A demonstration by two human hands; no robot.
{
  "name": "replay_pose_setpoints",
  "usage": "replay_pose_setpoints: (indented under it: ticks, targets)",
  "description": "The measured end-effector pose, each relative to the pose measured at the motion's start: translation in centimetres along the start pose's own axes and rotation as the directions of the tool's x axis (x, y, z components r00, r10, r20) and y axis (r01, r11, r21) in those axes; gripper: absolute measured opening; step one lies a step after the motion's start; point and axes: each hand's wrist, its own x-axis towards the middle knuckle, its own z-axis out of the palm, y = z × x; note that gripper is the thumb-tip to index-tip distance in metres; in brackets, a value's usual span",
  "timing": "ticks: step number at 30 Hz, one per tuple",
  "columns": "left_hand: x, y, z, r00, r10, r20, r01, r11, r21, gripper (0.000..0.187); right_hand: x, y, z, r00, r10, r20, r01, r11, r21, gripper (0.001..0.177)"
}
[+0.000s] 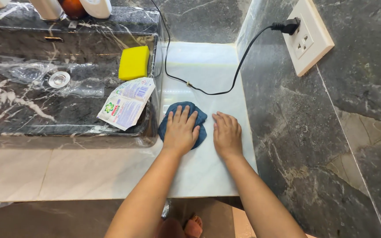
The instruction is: The person wipes a bathroom countertop using a cloth and spray cleaner, moving around the sink and into the corners.
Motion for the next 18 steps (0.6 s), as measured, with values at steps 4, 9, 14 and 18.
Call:
replay_pose_setpoints:
  ticks: [4, 9, 14, 18]
  targets:
    - [1.4, -0.6, 1.0, 1.000, -0.019, 0.000, 0.019, 1.000, 0.023, 0.053, 0.8, -0.1, 0.5, 1.000, 0.022, 0.008, -0.022, 0.999, -0.044, 0.033]
    - [4.4, -2.2, 2.9, 0.995, -0.084, -0.046, 0.087, 0.994, 0.061, 0.055, 3.0, 0.2, 2.2, 0.991, 0.123, 0.058, -0.122, 0.992, -0.020, 0.038]
    - [8.2, -3.7, 4.1, 0.988, -0.151, -0.041, 0.155, 0.982, 0.105, 0.056, 5.1, 0.6, 3.0, 1.000, -0.006, 0.012, 0.006, 1.000, 0.006, 0.042]
    - [10.9, -4.5, 4.8, 0.974, -0.224, -0.033, 0.226, 0.964, 0.140, 0.056, 6.4, 1.2, 3.6, 0.998, -0.036, 0.057, 0.034, 0.999, 0.025, 0.045]
